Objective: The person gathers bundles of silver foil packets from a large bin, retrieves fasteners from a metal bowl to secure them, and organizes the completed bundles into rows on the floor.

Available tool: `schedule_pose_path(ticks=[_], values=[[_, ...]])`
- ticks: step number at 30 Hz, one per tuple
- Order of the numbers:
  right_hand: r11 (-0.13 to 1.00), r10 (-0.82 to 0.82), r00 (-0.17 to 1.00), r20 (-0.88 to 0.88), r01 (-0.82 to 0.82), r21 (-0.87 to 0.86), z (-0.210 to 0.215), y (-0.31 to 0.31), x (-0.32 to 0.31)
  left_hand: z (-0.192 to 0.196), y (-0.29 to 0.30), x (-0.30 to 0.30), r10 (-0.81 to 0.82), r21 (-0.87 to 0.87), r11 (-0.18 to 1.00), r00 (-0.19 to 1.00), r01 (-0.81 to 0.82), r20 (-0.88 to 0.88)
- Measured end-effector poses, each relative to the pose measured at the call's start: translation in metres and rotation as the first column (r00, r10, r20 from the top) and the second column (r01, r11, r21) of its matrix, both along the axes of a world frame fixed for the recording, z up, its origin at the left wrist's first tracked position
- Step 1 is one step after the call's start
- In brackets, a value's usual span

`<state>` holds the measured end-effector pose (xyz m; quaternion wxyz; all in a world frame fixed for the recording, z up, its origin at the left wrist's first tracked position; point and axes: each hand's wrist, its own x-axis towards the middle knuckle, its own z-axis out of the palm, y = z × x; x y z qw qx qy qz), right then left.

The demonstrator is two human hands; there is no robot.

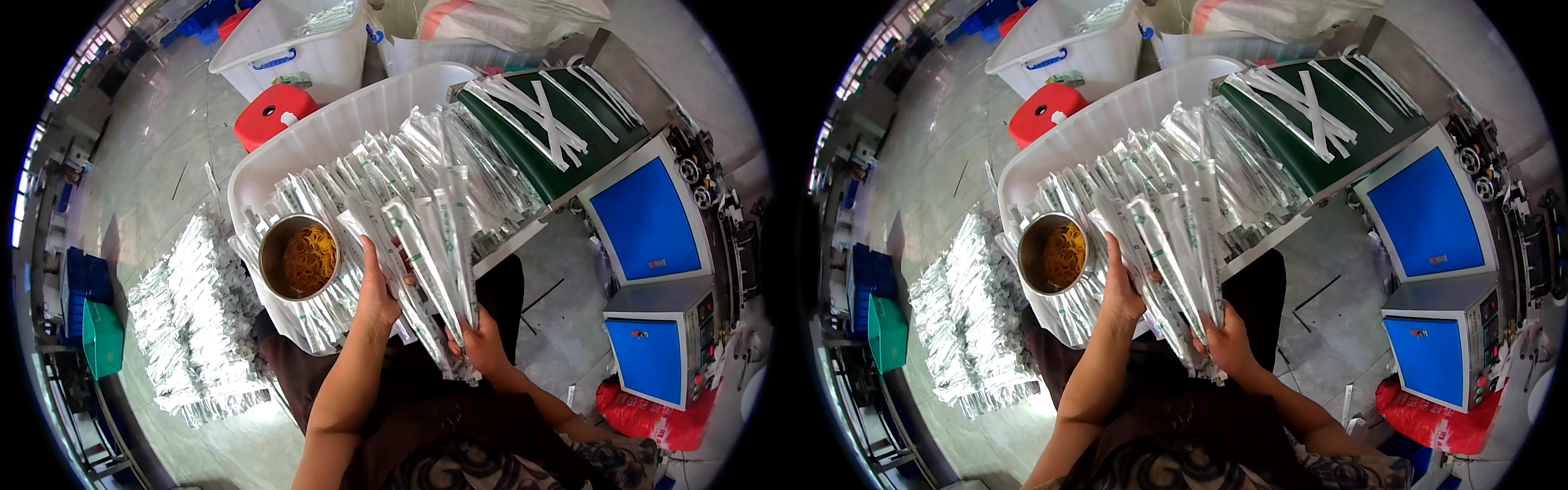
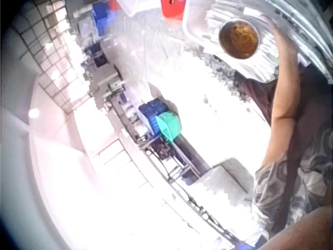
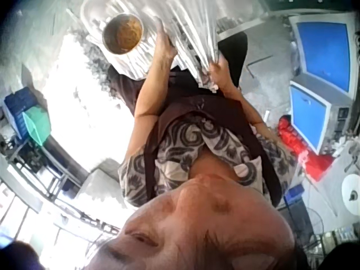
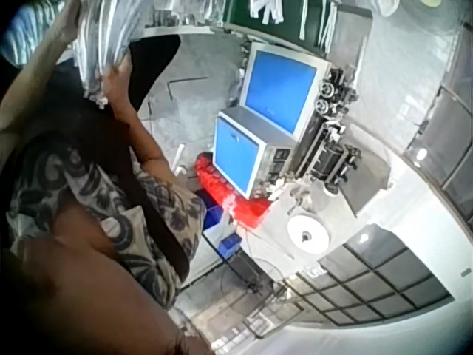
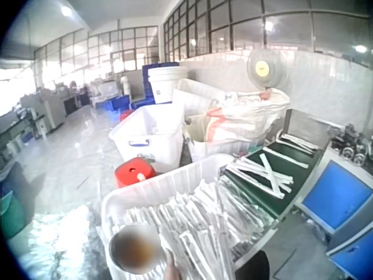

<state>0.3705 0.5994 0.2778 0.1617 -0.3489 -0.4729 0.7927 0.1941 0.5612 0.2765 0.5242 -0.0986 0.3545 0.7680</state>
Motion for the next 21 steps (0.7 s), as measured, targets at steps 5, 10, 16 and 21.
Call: schedule_pose_path(ticks=[5,10,16,21], values=[[0.831,0.089,0.956,0.278,-0.225,0.508,0.006,-0.019,-0.001,0.004,-0.013,0.018,-0.211,-0.189,0.967,0.95,0.169,-0.231],[0.717,0.356,0.871,0.34,-0.487,0.499,0.016,-0.019,0.014,0.013,-0.028,0.019,-0.376,0.088,0.919,0.921,0.384,-0.1],[0.542,0.119,0.975,0.188,-0.222,0.81,0.033,0.001,-0.014,0.018,-0.042,0.034,-0.312,-0.177,0.947,0.905,0.269,-0.29],[0.727,0.161,0.983,0.087,-0.178,0.663,0.022,-0.008,-0.01,0.007,-0.064,0.026,-0.298,-0.176,0.948,0.933,0.265,-0.2]])
